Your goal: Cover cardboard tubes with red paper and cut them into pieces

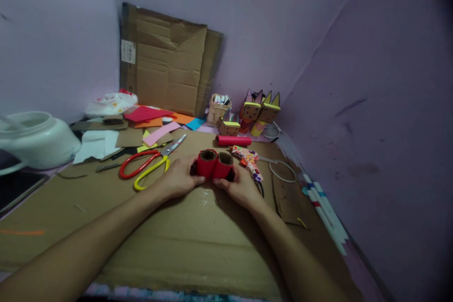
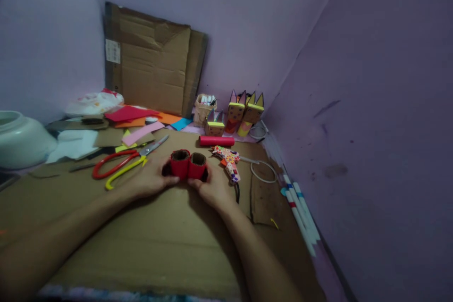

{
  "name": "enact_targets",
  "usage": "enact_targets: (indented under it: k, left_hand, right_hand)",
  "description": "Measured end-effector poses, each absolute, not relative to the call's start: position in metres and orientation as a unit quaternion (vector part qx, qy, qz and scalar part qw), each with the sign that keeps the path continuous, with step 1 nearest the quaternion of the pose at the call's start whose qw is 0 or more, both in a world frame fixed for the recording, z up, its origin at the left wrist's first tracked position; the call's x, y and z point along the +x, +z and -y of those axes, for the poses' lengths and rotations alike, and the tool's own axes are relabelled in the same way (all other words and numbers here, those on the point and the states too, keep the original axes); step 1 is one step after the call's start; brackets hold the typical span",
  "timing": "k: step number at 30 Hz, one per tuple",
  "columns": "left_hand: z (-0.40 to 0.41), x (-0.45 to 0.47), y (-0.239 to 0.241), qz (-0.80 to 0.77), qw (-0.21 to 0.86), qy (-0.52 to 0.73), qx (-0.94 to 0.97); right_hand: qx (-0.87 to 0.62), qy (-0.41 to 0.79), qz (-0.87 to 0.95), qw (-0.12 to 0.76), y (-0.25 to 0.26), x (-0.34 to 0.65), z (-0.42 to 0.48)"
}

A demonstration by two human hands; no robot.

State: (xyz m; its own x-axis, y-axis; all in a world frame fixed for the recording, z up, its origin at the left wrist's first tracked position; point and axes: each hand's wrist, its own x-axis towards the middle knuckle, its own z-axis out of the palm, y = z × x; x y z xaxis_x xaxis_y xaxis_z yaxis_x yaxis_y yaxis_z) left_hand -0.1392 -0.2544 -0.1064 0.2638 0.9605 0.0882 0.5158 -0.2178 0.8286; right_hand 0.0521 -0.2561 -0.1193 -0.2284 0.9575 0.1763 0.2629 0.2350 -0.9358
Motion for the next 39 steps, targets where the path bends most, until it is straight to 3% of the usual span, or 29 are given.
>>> enact_targets:
  k: [13, 39]
  left_hand:
    - [0.258, -0.138, -0.102, -0.455, 0.409, 0.347, 0.710]
    - [0.276, -0.142, -0.098, -0.409, 0.263, 0.391, 0.782]
  right_hand:
    - [-0.429, 0.428, 0.667, 0.432, -0.113, 0.053, 0.260]
    - [-0.372, 0.293, 0.739, 0.480, -0.103, 0.052, 0.277]
